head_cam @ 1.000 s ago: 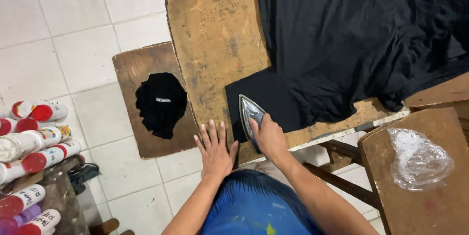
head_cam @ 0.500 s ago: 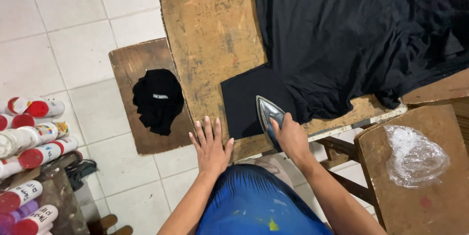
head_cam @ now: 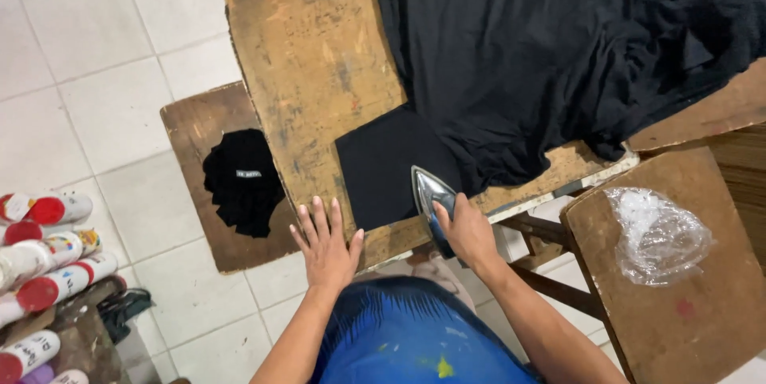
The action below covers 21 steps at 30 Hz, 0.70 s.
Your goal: Applying a heat-transfer label to a black shirt using a hand iron on a wooden workbench.
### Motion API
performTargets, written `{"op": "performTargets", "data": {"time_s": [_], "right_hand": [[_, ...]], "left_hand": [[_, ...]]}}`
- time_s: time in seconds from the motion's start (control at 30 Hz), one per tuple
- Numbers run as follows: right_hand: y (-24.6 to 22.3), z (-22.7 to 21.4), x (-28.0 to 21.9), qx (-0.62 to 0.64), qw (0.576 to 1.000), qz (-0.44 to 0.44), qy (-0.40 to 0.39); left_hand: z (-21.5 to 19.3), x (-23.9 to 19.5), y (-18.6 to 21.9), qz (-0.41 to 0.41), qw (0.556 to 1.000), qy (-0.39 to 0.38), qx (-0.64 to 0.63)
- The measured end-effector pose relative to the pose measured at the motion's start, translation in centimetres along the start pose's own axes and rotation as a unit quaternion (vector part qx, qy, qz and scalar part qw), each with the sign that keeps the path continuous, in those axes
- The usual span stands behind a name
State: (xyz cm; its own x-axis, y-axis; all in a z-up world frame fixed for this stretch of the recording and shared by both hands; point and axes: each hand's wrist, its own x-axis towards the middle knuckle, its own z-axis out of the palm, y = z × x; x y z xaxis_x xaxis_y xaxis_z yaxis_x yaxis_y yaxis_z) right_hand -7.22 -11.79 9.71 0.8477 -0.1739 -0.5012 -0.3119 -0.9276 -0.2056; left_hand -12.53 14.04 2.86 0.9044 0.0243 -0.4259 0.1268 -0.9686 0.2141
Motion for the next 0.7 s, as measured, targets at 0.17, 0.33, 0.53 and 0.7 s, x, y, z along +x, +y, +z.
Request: {"op": "performTargets", "data": {"time_s": [0.17, 0.33, 0.53, 0.7], "right_hand": [[-1.2, -1.2, 2.0, 0.063, 0.998, -0.007, 0.01], [-2.9, -0.6, 3.8, -0.005, 1.0, -0.02, 0.018], [-2.4, 0.1, 3.4, 0.015, 1.0, -0.019, 0.0], [-2.2, 0.4, 0.0, -0.014, 0.997, -0.039, -0.067]], "left_hand": [[-0.7, 0.2, 0.1, -0.011, 0.999, -0.039, -0.002], [-1.1, 0.5, 0.3, -0.024, 0.997, -0.078, 0.015], [-1.8, 0.3, 0.5, -0.016, 0.997, -0.071, -0.004], [-1.8, 0.2, 0.3, -0.012, 0.998, -0.064, -0.018]]}}
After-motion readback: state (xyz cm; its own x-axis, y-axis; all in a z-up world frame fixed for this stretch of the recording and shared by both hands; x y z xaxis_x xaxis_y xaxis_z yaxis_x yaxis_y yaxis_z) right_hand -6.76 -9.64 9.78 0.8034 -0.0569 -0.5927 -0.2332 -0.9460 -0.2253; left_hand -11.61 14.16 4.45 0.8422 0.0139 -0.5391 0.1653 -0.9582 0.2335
